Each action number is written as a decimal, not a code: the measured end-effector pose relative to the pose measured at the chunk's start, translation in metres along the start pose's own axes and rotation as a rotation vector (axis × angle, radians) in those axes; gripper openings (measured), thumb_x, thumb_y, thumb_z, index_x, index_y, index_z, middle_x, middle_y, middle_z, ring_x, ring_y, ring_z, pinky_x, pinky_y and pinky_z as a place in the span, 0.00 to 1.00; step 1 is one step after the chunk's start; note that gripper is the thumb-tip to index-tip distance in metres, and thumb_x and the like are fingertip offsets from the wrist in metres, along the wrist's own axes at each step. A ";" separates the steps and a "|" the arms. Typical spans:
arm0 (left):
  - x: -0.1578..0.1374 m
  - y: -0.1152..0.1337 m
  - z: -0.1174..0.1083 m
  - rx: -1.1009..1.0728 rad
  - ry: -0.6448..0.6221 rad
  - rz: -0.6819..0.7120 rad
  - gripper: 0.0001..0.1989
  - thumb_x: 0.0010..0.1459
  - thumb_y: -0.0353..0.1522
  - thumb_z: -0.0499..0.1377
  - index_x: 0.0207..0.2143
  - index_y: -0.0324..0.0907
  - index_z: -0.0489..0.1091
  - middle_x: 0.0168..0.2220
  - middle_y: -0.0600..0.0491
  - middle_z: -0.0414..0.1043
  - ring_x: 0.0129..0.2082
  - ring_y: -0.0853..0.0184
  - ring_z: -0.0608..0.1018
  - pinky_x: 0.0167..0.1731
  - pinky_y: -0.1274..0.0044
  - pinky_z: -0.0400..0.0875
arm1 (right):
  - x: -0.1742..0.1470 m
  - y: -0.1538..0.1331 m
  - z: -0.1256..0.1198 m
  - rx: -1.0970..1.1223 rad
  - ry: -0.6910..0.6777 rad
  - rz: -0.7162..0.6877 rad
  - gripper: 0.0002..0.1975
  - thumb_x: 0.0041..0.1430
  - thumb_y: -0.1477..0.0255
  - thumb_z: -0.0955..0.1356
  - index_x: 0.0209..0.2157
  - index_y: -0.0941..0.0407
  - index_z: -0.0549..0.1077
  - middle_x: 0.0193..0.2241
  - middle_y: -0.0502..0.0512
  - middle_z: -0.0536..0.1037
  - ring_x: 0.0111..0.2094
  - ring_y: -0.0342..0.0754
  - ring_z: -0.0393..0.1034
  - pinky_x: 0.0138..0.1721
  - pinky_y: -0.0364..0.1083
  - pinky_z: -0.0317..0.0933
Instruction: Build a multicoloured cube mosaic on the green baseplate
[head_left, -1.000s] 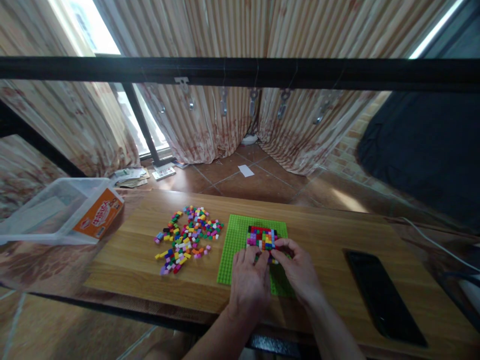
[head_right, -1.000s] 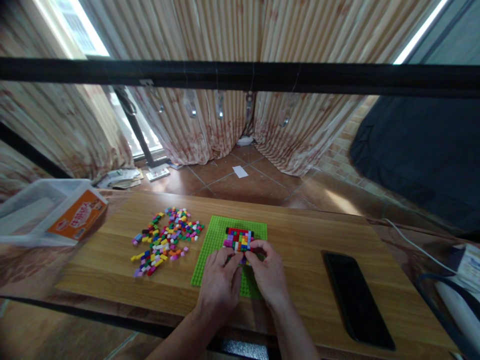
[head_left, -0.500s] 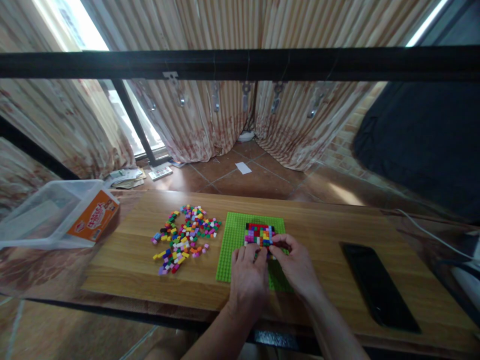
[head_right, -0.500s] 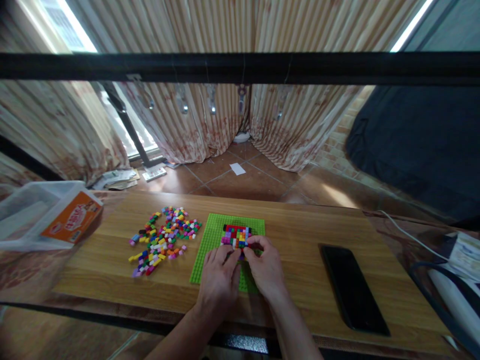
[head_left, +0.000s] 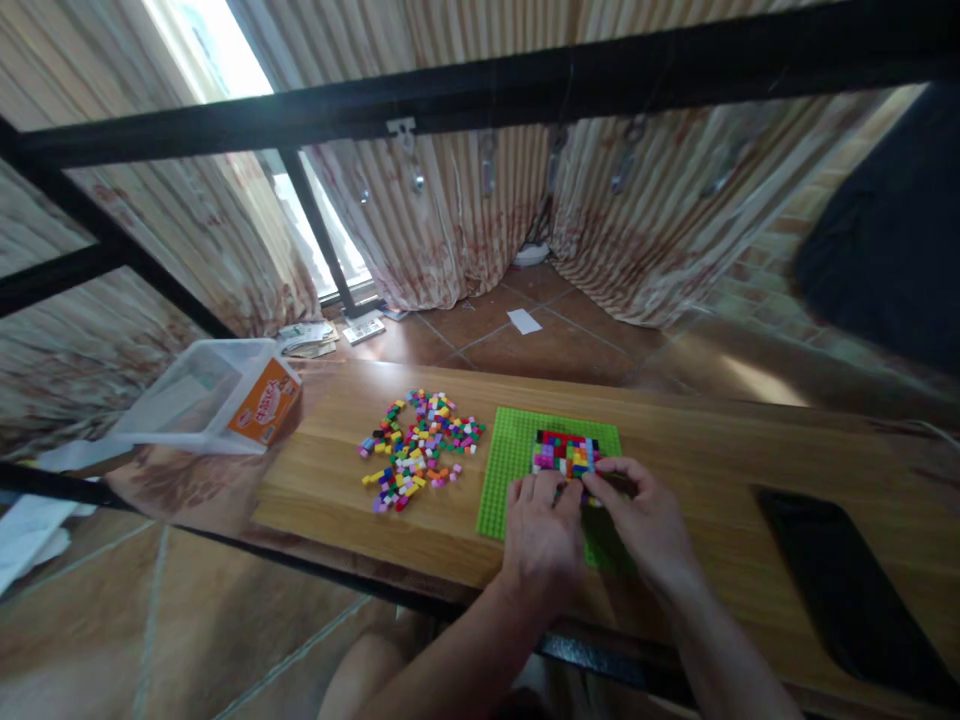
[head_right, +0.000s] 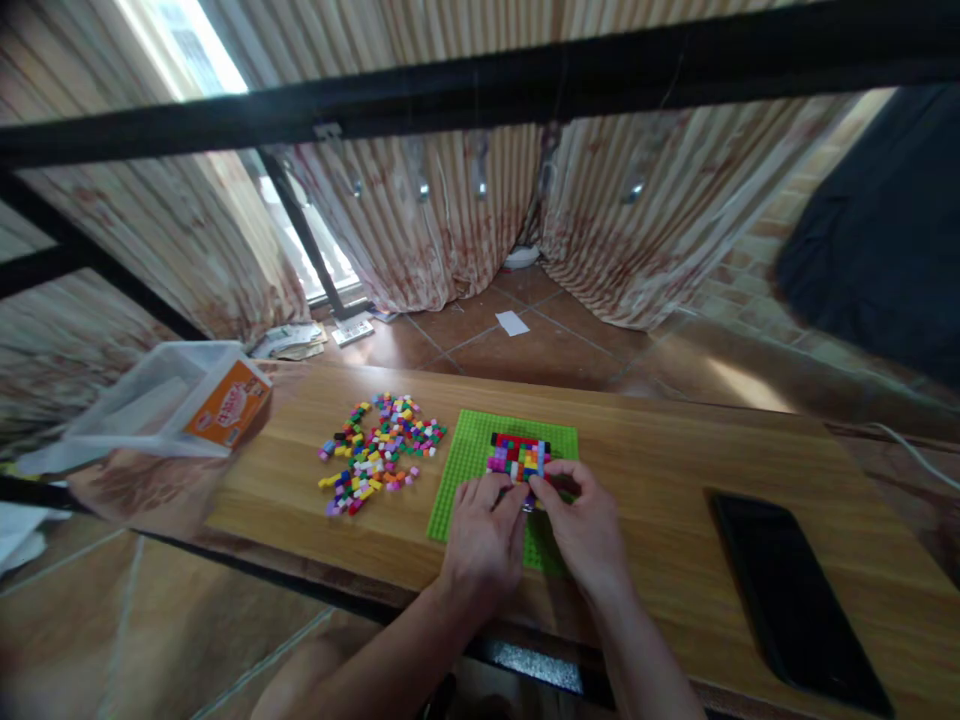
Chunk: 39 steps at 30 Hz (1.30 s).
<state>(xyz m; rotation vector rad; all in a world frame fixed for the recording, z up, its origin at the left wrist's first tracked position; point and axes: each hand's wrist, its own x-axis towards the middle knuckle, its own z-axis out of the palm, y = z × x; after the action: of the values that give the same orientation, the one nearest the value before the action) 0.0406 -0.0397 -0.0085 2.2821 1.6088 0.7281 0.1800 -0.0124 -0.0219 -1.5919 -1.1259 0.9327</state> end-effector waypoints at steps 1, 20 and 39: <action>0.000 0.001 -0.001 -0.001 -0.011 -0.004 0.16 0.63 0.31 0.52 0.51 0.41 0.71 0.47 0.45 0.73 0.44 0.58 0.73 0.43 0.66 0.66 | 0.001 0.001 0.000 -0.047 0.016 -0.011 0.18 0.45 0.56 0.73 0.33 0.54 0.75 0.32 0.54 0.80 0.35 0.52 0.74 0.42 0.52 0.65; 0.005 -0.082 -0.074 -0.183 0.135 -0.162 0.13 0.54 0.21 0.55 0.34 0.42 0.75 0.38 0.51 0.74 0.40 0.65 0.75 0.42 0.74 0.69 | 0.010 0.006 -0.009 -0.221 -0.028 0.067 0.24 0.41 0.50 0.73 0.34 0.54 0.77 0.33 0.56 0.82 0.36 0.57 0.76 0.41 0.52 0.64; -0.009 -0.140 -0.112 0.202 -0.241 -0.306 0.14 0.47 0.22 0.57 0.32 0.45 0.78 0.39 0.48 0.73 0.42 0.59 0.75 0.43 0.71 0.66 | 0.014 0.007 -0.010 -0.219 -0.037 0.071 0.25 0.39 0.49 0.73 0.33 0.54 0.78 0.32 0.57 0.82 0.36 0.58 0.76 0.39 0.52 0.64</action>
<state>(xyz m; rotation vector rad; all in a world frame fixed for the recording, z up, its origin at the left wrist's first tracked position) -0.1339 -0.0067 0.0165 2.0810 1.9211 0.2172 0.1950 -0.0022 -0.0268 -1.8077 -1.2381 0.9131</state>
